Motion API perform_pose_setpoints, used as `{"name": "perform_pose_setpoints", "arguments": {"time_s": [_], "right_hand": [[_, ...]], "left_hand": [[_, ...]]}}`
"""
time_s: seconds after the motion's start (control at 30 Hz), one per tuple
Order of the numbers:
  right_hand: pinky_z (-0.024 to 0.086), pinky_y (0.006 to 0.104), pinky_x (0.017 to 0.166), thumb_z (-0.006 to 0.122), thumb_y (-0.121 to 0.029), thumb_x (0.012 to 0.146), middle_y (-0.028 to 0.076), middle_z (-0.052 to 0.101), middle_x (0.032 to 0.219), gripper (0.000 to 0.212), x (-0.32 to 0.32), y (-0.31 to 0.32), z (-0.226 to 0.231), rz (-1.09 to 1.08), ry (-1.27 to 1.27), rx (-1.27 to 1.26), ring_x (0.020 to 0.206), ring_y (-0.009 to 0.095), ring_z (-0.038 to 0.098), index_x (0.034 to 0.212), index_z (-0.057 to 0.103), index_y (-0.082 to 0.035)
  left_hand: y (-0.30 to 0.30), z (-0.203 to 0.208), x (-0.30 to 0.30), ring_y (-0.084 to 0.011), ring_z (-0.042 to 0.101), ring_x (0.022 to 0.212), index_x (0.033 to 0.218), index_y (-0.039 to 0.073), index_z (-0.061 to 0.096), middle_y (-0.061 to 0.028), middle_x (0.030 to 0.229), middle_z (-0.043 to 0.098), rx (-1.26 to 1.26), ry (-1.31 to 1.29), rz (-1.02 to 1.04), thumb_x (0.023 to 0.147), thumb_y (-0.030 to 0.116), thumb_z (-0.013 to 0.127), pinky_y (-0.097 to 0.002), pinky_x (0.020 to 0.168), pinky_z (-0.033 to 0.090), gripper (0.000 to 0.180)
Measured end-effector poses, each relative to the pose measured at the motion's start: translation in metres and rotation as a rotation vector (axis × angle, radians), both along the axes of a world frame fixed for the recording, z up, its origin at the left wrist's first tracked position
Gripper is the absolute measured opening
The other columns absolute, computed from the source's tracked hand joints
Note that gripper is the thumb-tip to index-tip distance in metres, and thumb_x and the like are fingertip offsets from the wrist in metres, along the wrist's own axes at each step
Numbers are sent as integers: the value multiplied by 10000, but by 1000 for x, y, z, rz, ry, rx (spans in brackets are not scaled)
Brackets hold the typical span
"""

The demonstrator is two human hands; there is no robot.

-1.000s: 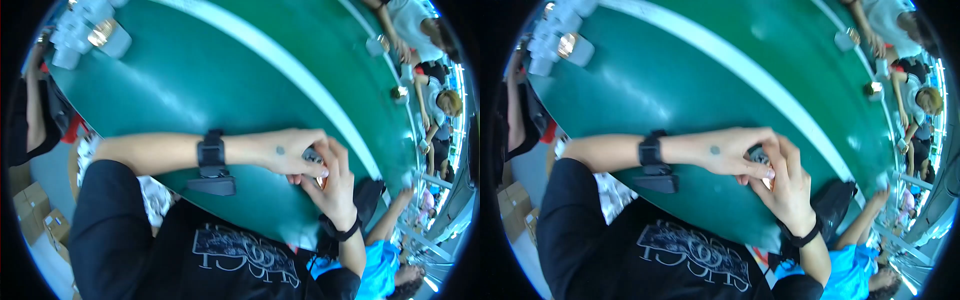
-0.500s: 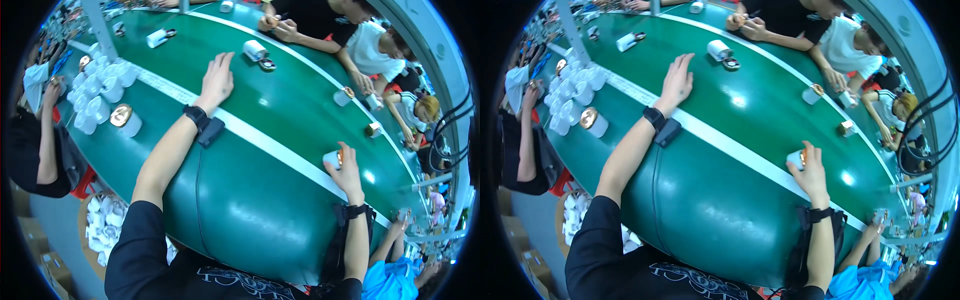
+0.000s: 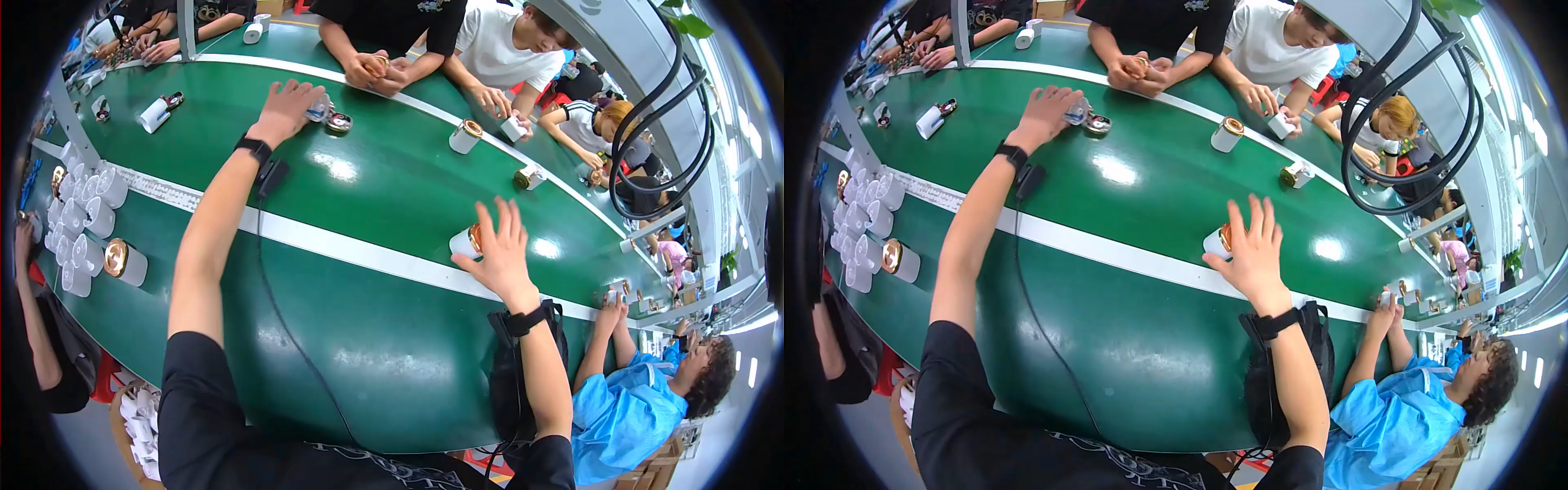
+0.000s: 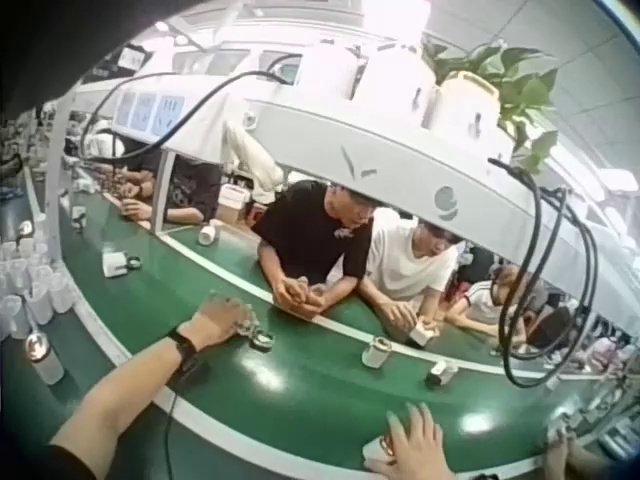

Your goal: The person picks up a white plastic housing and a gold-colored electronic component from the conveyor belt, fits the component into the housing by hand, and places the assembled unit back onto the belt.

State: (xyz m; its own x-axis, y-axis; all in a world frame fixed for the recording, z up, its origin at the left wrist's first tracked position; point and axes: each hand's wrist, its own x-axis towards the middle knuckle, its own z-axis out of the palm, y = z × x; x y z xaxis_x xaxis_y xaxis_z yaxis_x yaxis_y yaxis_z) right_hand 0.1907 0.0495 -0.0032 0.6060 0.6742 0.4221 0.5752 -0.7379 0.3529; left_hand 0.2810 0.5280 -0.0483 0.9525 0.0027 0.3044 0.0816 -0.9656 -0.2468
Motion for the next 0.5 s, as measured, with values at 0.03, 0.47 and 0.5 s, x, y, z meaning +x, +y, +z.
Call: {"name": "perform_pose_setpoints", "arguments": {"time_s": [0.03,0.47,0.5], "right_hand": [[525,422,986,804,-319,855,229,443,1435,816,-2,3,6,7,7,6,1235,373,599,1520,390,-93],[550,289,744,688,-242,1014,95,672,1147,485,-79,82,-13,-42,2167,1136,964,181,682,1362,492,32],[547,288,709,699,-218,1003,84,681,1121,463,-85,77,-13,-104,2160,1104,945,177,686,1341,503,30]], "left_hand": [[-10,3,-18,-338,492,1329,1521,202,460,-75,1445,547,-150,-74,-73,836,143,756,-484,1137,397,748],[-169,11,-259,-138,611,604,1409,76,552,-104,960,717,-1452,207,-246,838,270,814,-302,557,467,657],[-172,20,-267,-145,625,623,1412,77,536,-106,959,708,-1504,256,-242,839,242,807,-306,568,477,655]]}}
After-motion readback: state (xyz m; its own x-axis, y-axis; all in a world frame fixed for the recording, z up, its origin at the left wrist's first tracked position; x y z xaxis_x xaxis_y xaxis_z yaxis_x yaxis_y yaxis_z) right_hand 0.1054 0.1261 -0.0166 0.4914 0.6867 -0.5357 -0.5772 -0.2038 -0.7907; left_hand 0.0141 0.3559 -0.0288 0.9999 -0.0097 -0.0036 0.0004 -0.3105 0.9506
